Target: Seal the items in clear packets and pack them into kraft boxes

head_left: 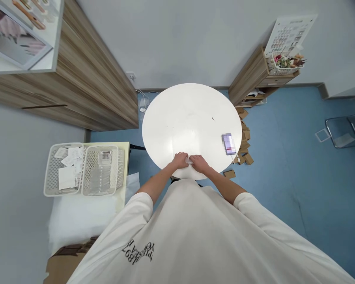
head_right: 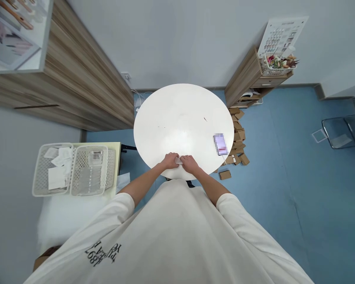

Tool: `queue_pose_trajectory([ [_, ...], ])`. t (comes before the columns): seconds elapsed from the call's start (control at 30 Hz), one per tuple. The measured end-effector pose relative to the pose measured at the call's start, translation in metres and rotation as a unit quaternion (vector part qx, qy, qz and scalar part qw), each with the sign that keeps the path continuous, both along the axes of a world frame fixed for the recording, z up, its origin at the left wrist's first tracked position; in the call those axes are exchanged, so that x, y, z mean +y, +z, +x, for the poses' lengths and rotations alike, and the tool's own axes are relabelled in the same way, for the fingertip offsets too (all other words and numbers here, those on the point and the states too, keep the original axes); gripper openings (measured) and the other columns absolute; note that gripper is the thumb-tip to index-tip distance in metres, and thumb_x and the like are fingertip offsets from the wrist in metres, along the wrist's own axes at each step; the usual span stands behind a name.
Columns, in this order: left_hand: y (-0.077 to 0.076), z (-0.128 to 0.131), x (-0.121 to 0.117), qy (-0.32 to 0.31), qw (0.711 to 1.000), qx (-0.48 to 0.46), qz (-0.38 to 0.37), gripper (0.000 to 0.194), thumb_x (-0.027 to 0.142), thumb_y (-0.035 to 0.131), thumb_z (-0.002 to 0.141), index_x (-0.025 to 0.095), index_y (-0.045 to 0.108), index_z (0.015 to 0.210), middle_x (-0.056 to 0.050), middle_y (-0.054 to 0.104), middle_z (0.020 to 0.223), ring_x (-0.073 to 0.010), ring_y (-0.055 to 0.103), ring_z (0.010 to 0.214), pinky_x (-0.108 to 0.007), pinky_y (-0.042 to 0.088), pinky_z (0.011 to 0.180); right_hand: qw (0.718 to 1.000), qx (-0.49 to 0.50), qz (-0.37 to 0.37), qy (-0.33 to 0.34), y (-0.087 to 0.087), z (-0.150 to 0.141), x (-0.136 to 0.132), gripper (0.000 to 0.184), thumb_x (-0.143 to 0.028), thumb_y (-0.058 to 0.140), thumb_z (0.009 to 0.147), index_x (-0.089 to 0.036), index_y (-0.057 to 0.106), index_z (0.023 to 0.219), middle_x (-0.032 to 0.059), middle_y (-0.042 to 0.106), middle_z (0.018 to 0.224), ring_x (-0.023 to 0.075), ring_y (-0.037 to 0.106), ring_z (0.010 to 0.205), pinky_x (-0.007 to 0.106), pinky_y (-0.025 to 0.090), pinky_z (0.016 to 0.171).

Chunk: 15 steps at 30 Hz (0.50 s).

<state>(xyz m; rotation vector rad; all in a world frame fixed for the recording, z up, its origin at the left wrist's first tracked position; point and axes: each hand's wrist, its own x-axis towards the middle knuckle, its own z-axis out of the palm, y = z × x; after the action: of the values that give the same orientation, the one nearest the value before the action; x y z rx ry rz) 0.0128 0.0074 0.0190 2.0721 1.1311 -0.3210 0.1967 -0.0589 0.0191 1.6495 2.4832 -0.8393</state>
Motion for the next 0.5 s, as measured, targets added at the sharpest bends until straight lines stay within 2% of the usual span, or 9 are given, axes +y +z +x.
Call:
queue_pose_trajectory([
  [0.13,0.004,-0.007,-0.003,0.026,0.998,-0.044,0.021,0.034,0.033,0.064,0.083,0.023,0.058,0.115,-0.007,0.061,0.125,-0.0247,0.064,0.104,-0.038,0.048,0.094,1.0,0.011,-0.019,-0.019,0.006,0.002,0.008,0.028,-0.015,0.048,0.095,-0.018,0.057,0.121,0.0095,0.07,0.113,0.0258,0.061,0.109,0.037,0.039,0.096],
  [0.23,0.008,-0.011,0.0,0.041,0.997,-0.063,0.034,0.025,0.034,0.053,0.092,0.024,0.058,0.115,-0.006,0.061,0.121,-0.0227,0.065,0.098,-0.037,0.05,0.09,0.999,0.013,-0.031,-0.024,0.01,0.004,0.022,0.026,-0.019,0.045,0.1,-0.019,0.059,0.122,0.0089,0.071,0.11,0.0248,0.063,0.104,0.035,0.04,0.093],
  [0.33,0.012,-0.009,0.005,0.051,0.994,-0.062,0.077,0.027,0.034,0.041,0.1,0.023,0.06,0.116,-0.007,0.064,0.117,-0.0238,0.063,0.108,-0.04,0.045,0.099,0.999,0.007,-0.011,-0.04,0.012,0.003,0.038,0.03,-0.021,0.041,0.102,-0.02,0.06,0.125,0.0105,0.066,0.125,0.0252,0.058,0.113,0.036,0.04,0.096],
  [0.4,0.013,-0.006,0.007,0.061,0.989,-0.048,0.123,0.031,0.031,0.036,0.102,0.023,0.06,0.121,-0.009,0.063,0.123,-0.0252,0.058,0.118,-0.044,0.039,0.108,0.998,-0.006,0.005,-0.06,0.011,0.001,0.047,0.033,-0.023,0.041,0.103,-0.021,0.061,0.129,0.0114,0.059,0.138,0.0264,0.053,0.122,0.038,0.038,0.101],
  [0.5,0.012,0.001,0.008,0.056,0.984,-0.021,0.168,0.037,0.025,0.041,0.1,0.022,0.053,0.134,-0.012,0.056,0.138,-0.0277,0.047,0.134,-0.048,0.028,0.117,0.996,-0.028,0.008,-0.081,0.007,-0.002,0.06,0.035,-0.024,0.041,0.102,-0.021,0.062,0.131,0.0125,0.052,0.147,0.0287,0.045,0.131,0.044,0.033,0.108],
])
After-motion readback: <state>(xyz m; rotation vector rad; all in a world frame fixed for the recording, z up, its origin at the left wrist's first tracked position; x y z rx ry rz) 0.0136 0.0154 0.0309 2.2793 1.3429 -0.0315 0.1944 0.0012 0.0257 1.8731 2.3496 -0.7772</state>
